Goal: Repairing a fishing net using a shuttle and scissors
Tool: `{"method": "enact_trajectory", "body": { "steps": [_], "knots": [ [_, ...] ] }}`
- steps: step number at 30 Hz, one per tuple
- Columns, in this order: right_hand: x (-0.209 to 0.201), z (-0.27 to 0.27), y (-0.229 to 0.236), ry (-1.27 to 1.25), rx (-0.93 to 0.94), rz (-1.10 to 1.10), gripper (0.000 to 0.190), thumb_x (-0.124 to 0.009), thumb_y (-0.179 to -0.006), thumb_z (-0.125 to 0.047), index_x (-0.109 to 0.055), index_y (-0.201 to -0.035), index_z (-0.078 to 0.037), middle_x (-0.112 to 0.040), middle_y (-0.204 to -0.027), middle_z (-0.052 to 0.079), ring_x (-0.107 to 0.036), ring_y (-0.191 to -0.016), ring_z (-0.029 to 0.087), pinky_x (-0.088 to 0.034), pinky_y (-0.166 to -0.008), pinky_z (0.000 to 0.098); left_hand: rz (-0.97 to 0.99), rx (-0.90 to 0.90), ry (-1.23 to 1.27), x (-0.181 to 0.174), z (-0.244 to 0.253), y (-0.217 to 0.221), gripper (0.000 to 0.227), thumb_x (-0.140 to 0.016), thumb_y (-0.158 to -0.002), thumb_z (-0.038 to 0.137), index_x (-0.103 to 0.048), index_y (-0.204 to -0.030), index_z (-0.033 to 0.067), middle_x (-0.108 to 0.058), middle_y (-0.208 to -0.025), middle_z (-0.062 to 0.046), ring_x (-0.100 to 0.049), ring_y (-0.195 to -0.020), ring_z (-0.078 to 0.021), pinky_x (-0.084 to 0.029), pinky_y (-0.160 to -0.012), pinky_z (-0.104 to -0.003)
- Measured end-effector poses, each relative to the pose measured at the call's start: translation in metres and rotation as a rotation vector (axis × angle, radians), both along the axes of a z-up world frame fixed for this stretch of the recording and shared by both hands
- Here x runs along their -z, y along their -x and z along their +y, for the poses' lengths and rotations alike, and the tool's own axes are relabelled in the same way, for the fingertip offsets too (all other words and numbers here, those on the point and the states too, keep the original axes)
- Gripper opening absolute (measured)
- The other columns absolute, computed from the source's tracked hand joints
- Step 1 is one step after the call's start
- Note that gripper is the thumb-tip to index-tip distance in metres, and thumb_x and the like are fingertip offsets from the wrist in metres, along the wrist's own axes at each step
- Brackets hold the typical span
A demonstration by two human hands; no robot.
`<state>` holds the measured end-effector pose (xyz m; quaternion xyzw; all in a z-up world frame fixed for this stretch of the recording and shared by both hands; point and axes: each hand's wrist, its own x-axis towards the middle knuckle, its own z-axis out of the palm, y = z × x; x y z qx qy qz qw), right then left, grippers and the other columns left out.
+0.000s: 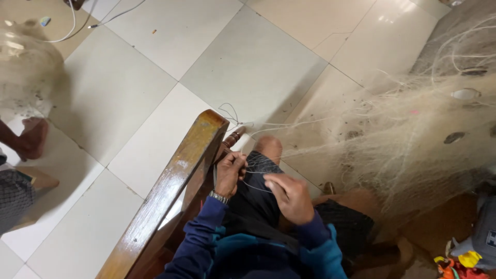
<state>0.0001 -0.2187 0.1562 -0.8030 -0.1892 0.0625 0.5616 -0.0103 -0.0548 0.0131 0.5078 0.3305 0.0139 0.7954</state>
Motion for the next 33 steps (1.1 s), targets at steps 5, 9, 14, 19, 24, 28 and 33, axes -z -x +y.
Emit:
{"method": "enact_trajectory", "body": {
  "steps": [5,9,14,19,24,28,33],
  "knots": [
    [0.044,0.034,-0.057,0.069,-0.114,-0.059,0.022,-0.055,-0.084,-0.001,-0.069,-0.098,-0.011,-0.068,-0.073,0.012,-0.066,-0.069,0.032,-0.055,-0.057,0.0408,-0.012,0.02,-0.055,0.003,0.003,0.001,0.01,-0.064,-0.083,0.009,-0.064,-0.087,0.0004,-0.059,-0.059,-0.014,-0.05,-0.041,-0.0112,-0.038,-0.03,-0.017],
    [0.094,0.057,-0.098,0.078,-0.087,0.22,0.018,-0.054,-0.085,0.0,-0.068,-0.096,-0.004,-0.066,-0.082,0.023,-0.065,-0.066,0.036,-0.055,-0.048,0.0388,-0.035,0.018,-0.04,0.01,0.0,-0.003,0.008,-0.066,-0.081,0.006,-0.066,-0.084,-0.0015,-0.057,-0.058,-0.015,-0.049,-0.038,-0.0131,-0.04,-0.029,-0.021],
    [0.069,0.083,-0.096,-0.184,0.095,0.771,0.019,-0.053,-0.082,-0.004,-0.066,-0.096,-0.001,-0.065,-0.087,0.02,-0.065,-0.059,0.018,-0.058,-0.047,0.0238,0.028,0.079,0.01,0.015,0.0,-0.003,0.012,-0.07,-0.08,0.011,-0.067,-0.084,0.0006,-0.058,-0.061,-0.014,-0.054,-0.043,-0.0131,-0.042,-0.032,-0.021],
    [0.037,0.092,-0.089,0.488,0.069,0.629,0.024,-0.058,-0.08,-0.044,-0.064,-0.103,-0.038,-0.065,-0.104,-0.01,-0.059,-0.104,0.019,-0.047,-0.092,0.0343,0.058,0.089,0.039,0.03,0.0,0.0,0.013,-0.07,-0.081,0.012,-0.067,-0.086,0.0003,-0.057,-0.061,-0.013,-0.054,-0.044,-0.0137,-0.043,-0.033,-0.021],
    [0.089,0.09,-0.094,-0.068,0.345,0.616,0.015,-0.057,-0.081,-0.004,-0.068,-0.091,-0.006,-0.067,-0.087,0.016,-0.065,-0.056,0.019,-0.057,-0.045,0.0232,0.038,0.122,0.025,0.02,0.003,-0.003,0.014,-0.069,-0.082,0.012,-0.065,-0.082,-0.0015,-0.057,-0.06,-0.014,-0.055,-0.044,-0.0147,-0.043,-0.033,-0.022],
    [0.115,0.084,-0.089,-0.309,0.222,0.873,0.02,-0.056,-0.081,-0.007,-0.062,-0.097,0.003,-0.064,-0.094,0.024,-0.06,-0.047,0.022,-0.057,-0.043,0.0325,0.053,0.105,0.06,0.025,0.0,-0.005,0.014,-0.069,-0.081,0.011,-0.063,-0.08,-0.0024,-0.056,-0.058,-0.014,-0.052,-0.042,-0.0135,-0.041,-0.032,-0.021],
    [0.189,0.124,-0.071,-0.593,0.304,1.038,0.07,-0.063,-0.079,-0.006,-0.026,-0.137,0.005,-0.048,-0.105,0.024,-0.065,-0.071,0.035,-0.058,-0.063,0.0458,0.111,0.069,-0.013,0.11,-0.002,0.002,0.01,-0.054,-0.081,-0.003,-0.057,-0.072,-0.0052,-0.048,-0.045,-0.012,-0.043,-0.03,-0.0145,-0.034,-0.027,-0.021]
  ]
}}
